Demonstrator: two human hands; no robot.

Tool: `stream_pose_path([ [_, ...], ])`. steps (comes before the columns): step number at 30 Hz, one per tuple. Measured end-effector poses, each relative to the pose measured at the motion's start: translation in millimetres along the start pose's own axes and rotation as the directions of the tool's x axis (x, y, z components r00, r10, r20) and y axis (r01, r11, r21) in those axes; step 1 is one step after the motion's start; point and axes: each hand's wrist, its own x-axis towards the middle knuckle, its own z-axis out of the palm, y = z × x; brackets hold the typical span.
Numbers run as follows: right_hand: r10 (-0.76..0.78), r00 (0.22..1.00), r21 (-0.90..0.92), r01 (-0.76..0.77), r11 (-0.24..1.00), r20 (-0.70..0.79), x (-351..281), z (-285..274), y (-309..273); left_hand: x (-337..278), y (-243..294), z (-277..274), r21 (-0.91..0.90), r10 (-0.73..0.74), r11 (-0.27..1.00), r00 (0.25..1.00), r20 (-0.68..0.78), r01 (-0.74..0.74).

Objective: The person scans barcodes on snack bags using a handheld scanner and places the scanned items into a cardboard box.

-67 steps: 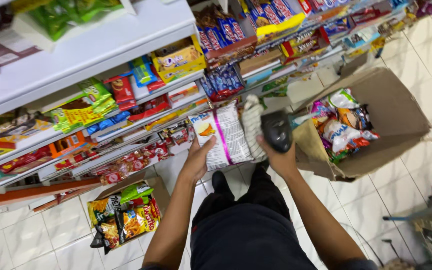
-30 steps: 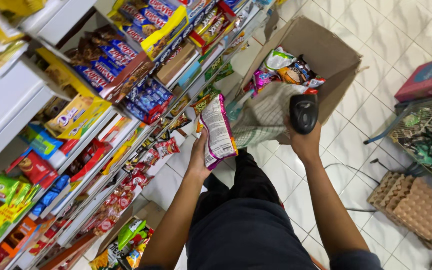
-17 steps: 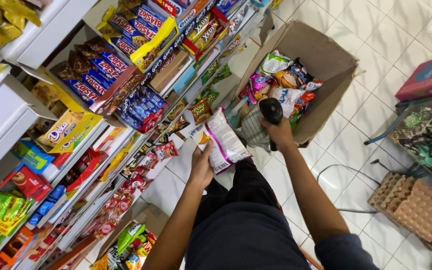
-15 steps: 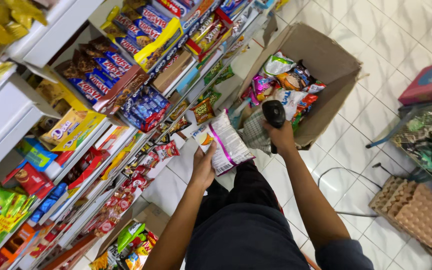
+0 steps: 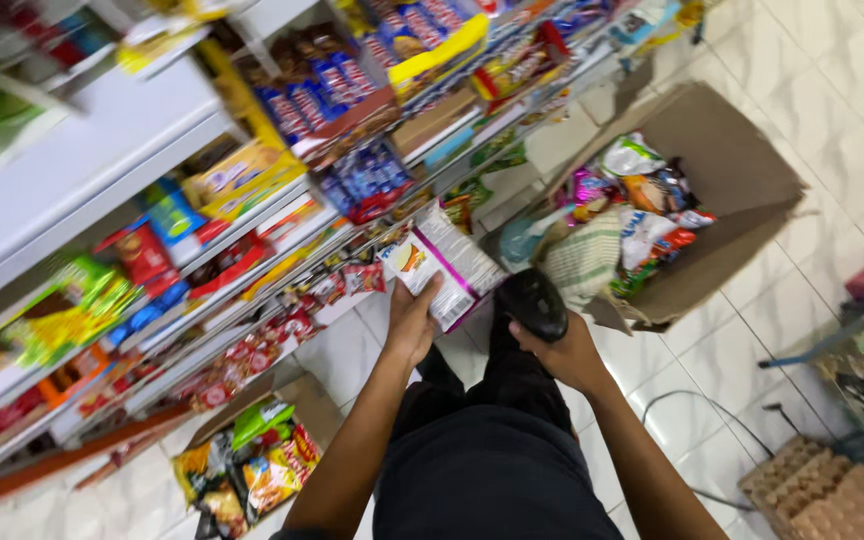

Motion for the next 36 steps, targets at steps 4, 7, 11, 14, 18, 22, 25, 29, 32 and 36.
stream_pose_path([
  [4, -0.247, 0.956, -0.207, 0.277, 0.938, 0.160, -14, 32, -24, -13, 23, -15, -0.083, -0.003, 0.997, 0.999, -0.040, 0.000],
  [7, -0.328, 0.908, -0.227, 0.388, 0.893, 0.262, -21, 55, -34, -25, 27, -25, -0.092, 0.089, 0.991, 0.994, -0.060, -0.094],
  [11, -0.382, 0.849, -0.240, 0.482, 0.842, 0.365, -23, 76, -43, -38, 36, -36, -0.083, 0.068, 0.993, 0.990, -0.123, -0.079],
  [14, -0.395, 0.830, -0.264, 0.513, 0.817, 0.394, -23, 86, -44, -45, 41, -43, -0.077, 0.068, 0.994, 0.989, -0.131, -0.078],
  [18, -0.454, 0.778, -0.332, 0.607, 0.722, 0.435, -22, 91, -43, -48, 43, -50, -0.108, 0.084, 0.989, 0.987, -0.140, -0.100],
  [22, -0.418, 0.831, -0.330, 0.537, 0.777, 0.368, -23, 94, -43, -49, 41, -57, -0.095, 0.121, 0.986, 0.980, -0.157, -0.137],
  [25, -0.453, 0.851, -0.328, 0.521, 0.788, 0.264, -25, 99, -44, -48, 38, -57, -0.025, 0.224, 0.973, 0.963, -0.152, -0.231],
  [29, -0.495, 0.866, -0.269, 0.494, 0.827, 0.070, -23, 110, -53, -54, 36, -47, 0.147, 0.328, 0.940, 0.933, -0.149, -0.307],
  [32, -0.488, 0.873, -0.198, 0.481, 0.854, 0.014, -12, 116, -64, -64, 30, -35, 0.206, 0.443, 0.880, 0.896, -0.036, -0.427],
  [36, -0.622, 0.781, -0.133, 0.612, 0.779, -0.052, 5, 118, -65, -69, 33, -16, 0.122, 0.479, 0.864, 0.873, 0.096, -0.488],
])
